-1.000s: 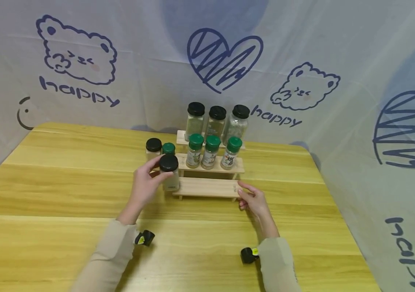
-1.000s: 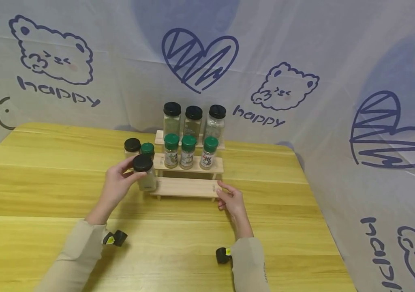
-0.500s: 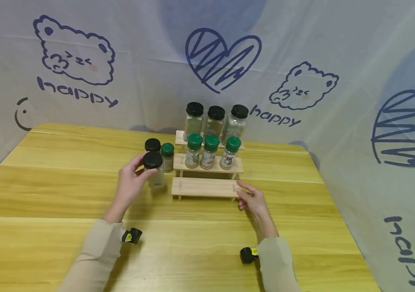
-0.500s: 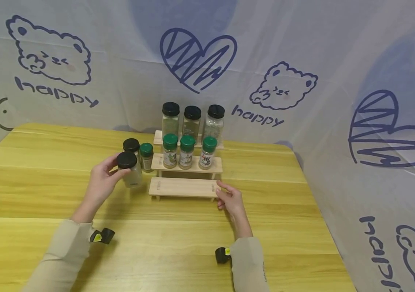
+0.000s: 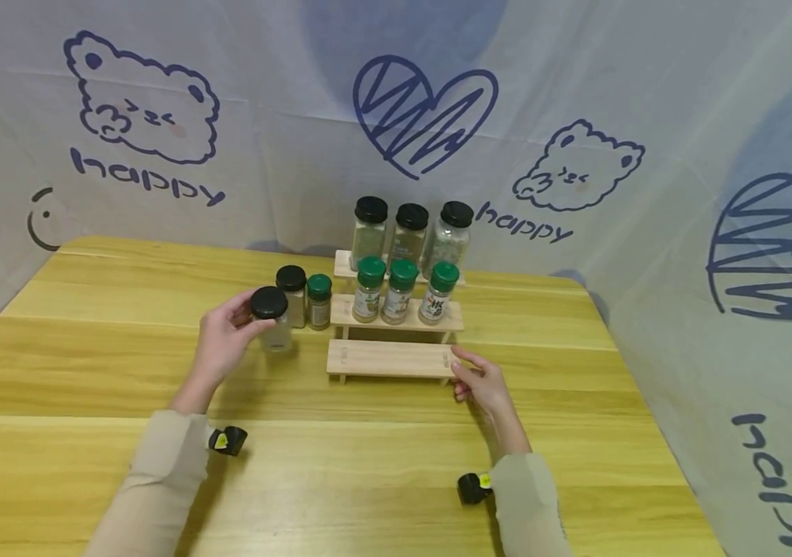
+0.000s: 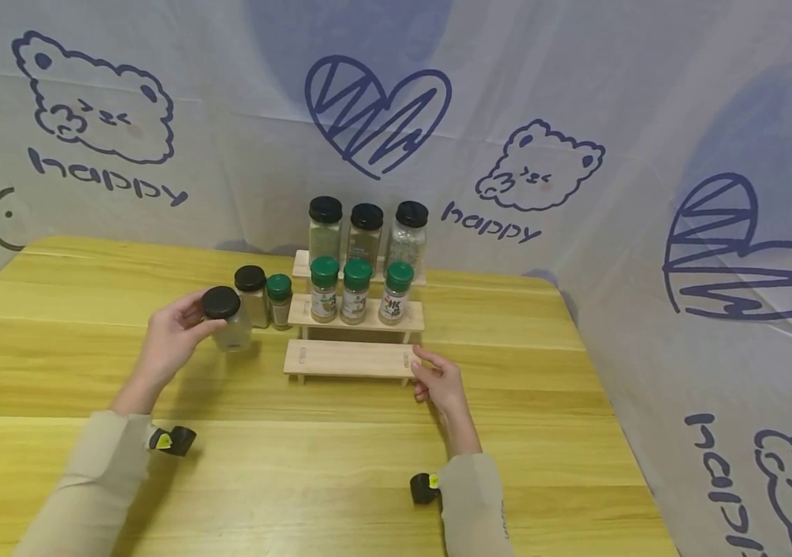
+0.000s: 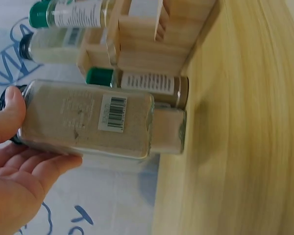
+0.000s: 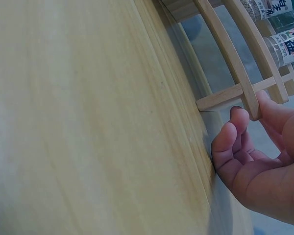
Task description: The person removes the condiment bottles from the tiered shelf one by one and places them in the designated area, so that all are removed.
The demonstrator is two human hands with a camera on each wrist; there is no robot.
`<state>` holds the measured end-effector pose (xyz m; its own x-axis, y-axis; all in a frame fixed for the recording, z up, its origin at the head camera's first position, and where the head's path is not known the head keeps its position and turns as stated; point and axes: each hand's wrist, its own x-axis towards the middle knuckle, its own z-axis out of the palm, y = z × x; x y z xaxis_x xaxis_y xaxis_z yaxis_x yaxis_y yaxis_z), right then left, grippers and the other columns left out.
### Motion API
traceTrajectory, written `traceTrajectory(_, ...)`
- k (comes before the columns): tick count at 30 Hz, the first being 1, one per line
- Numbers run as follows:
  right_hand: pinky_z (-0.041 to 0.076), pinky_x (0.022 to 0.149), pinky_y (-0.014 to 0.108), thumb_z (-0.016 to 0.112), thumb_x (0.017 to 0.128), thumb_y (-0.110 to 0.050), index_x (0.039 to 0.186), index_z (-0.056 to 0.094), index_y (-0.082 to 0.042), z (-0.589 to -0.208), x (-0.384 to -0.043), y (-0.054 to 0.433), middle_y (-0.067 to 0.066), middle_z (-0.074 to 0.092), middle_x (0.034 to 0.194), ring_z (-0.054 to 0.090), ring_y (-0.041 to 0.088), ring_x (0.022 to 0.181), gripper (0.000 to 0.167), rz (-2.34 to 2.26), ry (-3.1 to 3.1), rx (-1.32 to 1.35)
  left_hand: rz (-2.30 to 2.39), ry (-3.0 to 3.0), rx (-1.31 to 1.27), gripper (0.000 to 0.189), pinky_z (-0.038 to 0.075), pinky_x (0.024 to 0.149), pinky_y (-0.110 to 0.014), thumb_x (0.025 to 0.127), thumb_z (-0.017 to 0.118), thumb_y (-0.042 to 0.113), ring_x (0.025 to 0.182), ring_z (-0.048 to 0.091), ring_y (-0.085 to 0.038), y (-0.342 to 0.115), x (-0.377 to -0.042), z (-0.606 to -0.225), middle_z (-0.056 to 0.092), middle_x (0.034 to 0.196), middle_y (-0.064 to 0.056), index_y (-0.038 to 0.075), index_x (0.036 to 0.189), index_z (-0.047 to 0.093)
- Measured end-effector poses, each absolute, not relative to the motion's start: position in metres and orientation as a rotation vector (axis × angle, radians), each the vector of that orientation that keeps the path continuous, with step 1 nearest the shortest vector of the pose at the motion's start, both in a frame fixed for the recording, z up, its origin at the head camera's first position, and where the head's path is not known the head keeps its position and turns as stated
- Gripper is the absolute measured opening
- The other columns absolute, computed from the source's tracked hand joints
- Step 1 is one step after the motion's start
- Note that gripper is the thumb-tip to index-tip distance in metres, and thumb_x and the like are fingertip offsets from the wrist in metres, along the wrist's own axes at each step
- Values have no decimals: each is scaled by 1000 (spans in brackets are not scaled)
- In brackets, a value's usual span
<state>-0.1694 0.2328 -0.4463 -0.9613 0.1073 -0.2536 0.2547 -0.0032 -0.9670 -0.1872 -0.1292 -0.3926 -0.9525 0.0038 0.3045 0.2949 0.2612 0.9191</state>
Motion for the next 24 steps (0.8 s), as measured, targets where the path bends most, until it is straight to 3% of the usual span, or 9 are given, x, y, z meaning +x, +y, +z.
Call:
traceTrajectory(4, 45, 39, 18, 55, 88, -1, 124, 47, 6, -447, -170, 233, 2, 59, 56, 49, 7, 41, 38, -2129, 2135, 383, -1772, -2337, -280, 45, 45, 77, -14, 79, 64, -4, 104, 53, -32, -138, -192, -396, 52, 116, -25, -11, 120, 48)
traceTrajectory(10, 45, 40, 19, 54, 88, -1, 125, 47, 5, -447, -170, 233, 2, 60, 56, 50, 7, 41, 38, -2127, 2135, 380, -1846, -2308, -277, 44, 46, 75, -14, 78, 64, -7, 90, 57, 1, -151, -202, -401, 51, 114, -28, -13, 118, 49)
traceTrajectory(13, 45, 40, 19, 54, 88, -2, 125, 47, 6, -447, -170, 232, 2, 60, 56, 50, 7, 41, 38, -2127, 2138, 372, -1881, -2284, -254, 43, 46, 74, -14, 76, 64, -9, 84, 55, 8, -157, -208, -402, 51, 113, -29, -15, 116, 50)
traceTrajectory(16, 45, 39, 19, 55, 88, -2, 124, 48, 6, -447, -170, 232, 2, 60, 55, 50, 7, 41, 38, -2134, 2139, 380, -1936, -2281, -216, 45, 47, 74, -14, 75, 66, -8, 83, 56, 8, -163, -214, -404, 55, 111, -20, -15, 117, 49)
traceTrajectory(21, 45, 39, 19, 55, 88, -2, 124, 48, 6, -447, -169, 232, 3, 60, 56, 50, 7, 41, 38, -2134, 2140, 391, -2062, -2243, -184, 50, 47, 74, -14, 74, 68, -6, 82, 58, 5, -172, -224, -408, 63, 94, 14, -16, 118, 46)
traceTrajectory(24, 46, 40, 19, 55, 88, -3, 124, 48, 5, -446, -169, 232, 3, 60, 57, 50, 8, 41, 38, -2118, 2145, 394, -2059, -2260, -166, 51, 46, 75, -13, 75, 68, -4, 84, 57, 5, -175, -230, -409, 63, 96, 12, -14, 120, 46)
